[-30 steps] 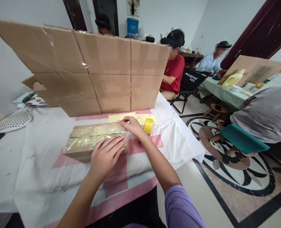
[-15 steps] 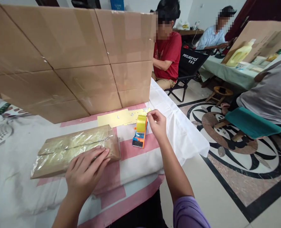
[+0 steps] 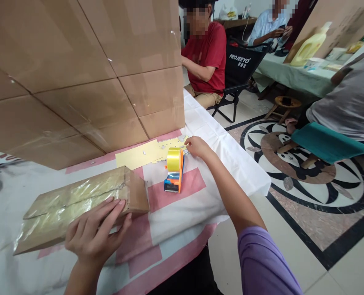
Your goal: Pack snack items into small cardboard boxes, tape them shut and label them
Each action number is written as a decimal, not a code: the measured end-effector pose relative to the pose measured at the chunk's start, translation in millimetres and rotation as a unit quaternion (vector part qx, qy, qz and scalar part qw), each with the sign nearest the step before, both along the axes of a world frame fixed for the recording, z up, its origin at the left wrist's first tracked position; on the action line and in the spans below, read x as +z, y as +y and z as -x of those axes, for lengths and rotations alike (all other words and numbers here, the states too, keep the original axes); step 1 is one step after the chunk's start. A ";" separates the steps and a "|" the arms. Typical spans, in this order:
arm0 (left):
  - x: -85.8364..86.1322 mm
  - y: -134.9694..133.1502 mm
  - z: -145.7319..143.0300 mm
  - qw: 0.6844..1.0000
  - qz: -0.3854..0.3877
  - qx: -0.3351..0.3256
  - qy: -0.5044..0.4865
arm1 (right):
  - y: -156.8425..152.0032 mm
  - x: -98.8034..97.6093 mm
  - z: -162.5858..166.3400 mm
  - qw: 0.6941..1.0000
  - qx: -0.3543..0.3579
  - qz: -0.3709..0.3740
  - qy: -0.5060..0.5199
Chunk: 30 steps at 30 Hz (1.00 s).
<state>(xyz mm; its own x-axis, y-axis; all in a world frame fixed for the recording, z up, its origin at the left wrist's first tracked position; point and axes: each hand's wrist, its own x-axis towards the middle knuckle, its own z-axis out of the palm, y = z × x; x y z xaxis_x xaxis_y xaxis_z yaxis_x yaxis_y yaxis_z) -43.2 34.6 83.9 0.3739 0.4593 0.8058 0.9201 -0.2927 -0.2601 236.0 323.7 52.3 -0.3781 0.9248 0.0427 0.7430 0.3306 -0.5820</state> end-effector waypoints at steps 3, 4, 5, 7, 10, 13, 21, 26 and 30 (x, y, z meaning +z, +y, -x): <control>-1.1 0.3 1.6 1.000 -0.001 -0.001 0.004 | 1.8 -14.1 -4.3 1.000 0.009 -0.005 0.004; -1.5 0.4 2.1 1.000 -0.003 -0.001 0.005 | 1.2 -17.8 -6.4 1.000 0.015 -0.007 0.005; -1.9 0.7 2.7 1.000 -0.006 -0.001 0.008 | 0.5 -20.9 -8.3 1.000 0.022 -0.008 0.008; -2.8 1.7 4.1 1.000 -0.014 0.001 0.018 | -1.0 -25.0 -10.7 0.999 0.033 -0.015 0.014; -4.5 3.1 6.5 0.999 -0.021 0.011 0.035 | -3.0 -26.7 -10.5 0.998 0.048 -0.027 0.027; -6.9 3.5 9.2 0.999 -0.022 0.008 0.046 | -5.3 -25.0 -8.1 0.997 0.056 -0.032 0.045; -14.7 1.9 17.6 0.998 -0.026 -0.006 0.063 | -9.7 -16.5 -4.1 0.982 0.026 -0.008 0.187; -20.4 -0.8 25.4 0.997 -0.024 -0.001 0.068 | -17.0 -4.7 4.5 0.930 0.067 0.024 0.360; -20.5 -4.3 35.3 0.999 0.003 -0.017 0.029 | -26.4 3.9 8.9 0.894 0.102 0.061 0.432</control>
